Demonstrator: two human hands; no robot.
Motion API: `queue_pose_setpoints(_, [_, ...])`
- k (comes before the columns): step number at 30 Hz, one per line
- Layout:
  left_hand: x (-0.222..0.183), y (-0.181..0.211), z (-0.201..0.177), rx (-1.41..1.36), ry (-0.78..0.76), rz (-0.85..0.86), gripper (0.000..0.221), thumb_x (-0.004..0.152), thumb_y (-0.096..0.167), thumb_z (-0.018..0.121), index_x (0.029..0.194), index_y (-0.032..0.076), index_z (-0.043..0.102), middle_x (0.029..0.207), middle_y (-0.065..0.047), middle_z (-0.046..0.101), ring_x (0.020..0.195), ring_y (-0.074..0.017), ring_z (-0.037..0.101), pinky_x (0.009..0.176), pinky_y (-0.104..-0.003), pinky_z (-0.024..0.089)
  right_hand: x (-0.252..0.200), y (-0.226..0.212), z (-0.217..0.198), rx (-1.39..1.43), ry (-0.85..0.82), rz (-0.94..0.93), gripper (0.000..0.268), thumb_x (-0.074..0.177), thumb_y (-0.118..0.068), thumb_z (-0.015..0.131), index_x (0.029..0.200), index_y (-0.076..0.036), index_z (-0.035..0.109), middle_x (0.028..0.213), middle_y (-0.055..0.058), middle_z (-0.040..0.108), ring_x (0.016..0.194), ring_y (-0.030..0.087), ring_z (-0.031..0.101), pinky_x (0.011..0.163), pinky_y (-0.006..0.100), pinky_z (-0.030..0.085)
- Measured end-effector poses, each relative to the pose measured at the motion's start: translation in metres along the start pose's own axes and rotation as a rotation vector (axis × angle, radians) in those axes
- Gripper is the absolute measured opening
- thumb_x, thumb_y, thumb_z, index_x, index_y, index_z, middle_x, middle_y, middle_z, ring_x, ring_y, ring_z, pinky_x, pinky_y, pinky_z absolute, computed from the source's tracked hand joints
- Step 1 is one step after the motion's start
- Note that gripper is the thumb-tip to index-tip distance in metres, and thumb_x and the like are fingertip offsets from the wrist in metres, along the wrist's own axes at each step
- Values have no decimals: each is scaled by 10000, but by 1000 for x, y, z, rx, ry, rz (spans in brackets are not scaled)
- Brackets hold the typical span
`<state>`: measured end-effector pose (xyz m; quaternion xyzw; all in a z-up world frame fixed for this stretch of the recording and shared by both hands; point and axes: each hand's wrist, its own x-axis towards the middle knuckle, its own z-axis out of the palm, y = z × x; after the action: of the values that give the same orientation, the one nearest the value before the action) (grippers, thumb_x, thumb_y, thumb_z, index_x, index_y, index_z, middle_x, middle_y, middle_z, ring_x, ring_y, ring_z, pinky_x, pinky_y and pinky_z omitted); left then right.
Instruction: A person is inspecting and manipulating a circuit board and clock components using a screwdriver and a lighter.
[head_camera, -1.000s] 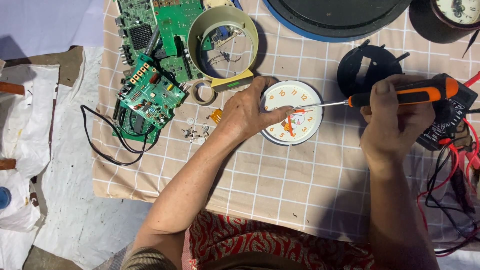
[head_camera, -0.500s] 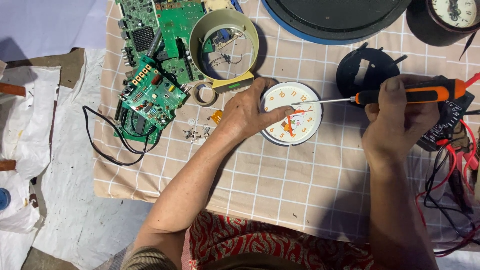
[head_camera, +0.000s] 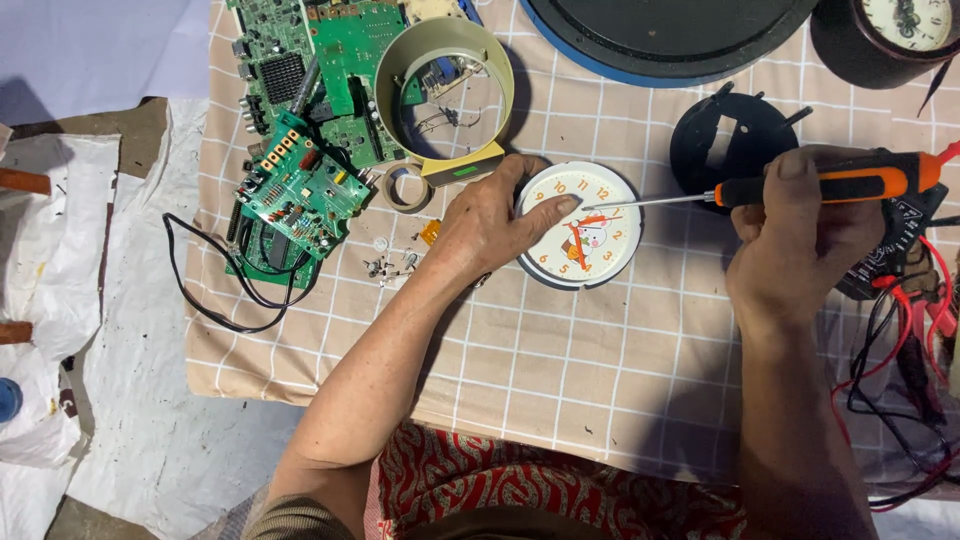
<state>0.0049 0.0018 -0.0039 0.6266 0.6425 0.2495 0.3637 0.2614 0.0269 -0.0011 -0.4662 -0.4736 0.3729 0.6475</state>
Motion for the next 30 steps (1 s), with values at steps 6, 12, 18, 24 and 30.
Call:
queue_pose_setpoints(6, [-1, 4, 3, 75, -16, -78, 710, 772, 732, 576, 1241, 199, 557, 1079, -29, 770, 937, -252, 720, 714, -442, 521, 0, 3, 1, -44, 27, 26, 350, 1063, -177, 631, 779, -124, 433, 733, -35, 369, 602, 69, 329, 501, 252, 293])
queue_pose_setpoints(12, [-2, 5, 7, 114, 4, -75, 863, 711, 786, 583, 1302, 161, 523, 1122, -49, 770, 1010, -277, 736, 756, -468, 563, 1, 3, 2, -25, 22, 23, 309, 1067, -173, 626, 827, -132, 435, 755, -29, 372, 624, 73, 312, 517, 261, 288])
queue_pose_setpoints(18, [-1, 5, 8, 158, -30, -87, 785, 741, 732, 641, 1290, 191, 493, 1043, -22, 775, 949, -276, 744, 734, -474, 543, 3, 8, 1, 0, 14, 22, 279, 1072, -178, 622, 863, -138, 442, 778, -26, 371, 639, 61, 293, 516, 248, 241])
queue_pose_setpoints(24, [-2, 10, 5, 144, -65, -109, 736, 762, 708, 646, 1250, 185, 471, 1028, -40, 759, 953, -303, 728, 753, -494, 517, 2, 4, 1, -11, 8, 52, 260, 1063, -227, 651, 905, -159, 456, 798, -30, 382, 649, 56, 303, 511, 235, 234])
queue_pose_setpoints(30, [0, 10, 4, 166, -99, -107, 738, 785, 713, 618, 1251, 168, 445, 1020, -75, 749, 943, -327, 721, 713, -502, 517, 0, 0, 4, -54, 2, 49, 337, 1065, -219, 633, 809, -145, 428, 769, -36, 377, 638, 58, 302, 512, 233, 234])
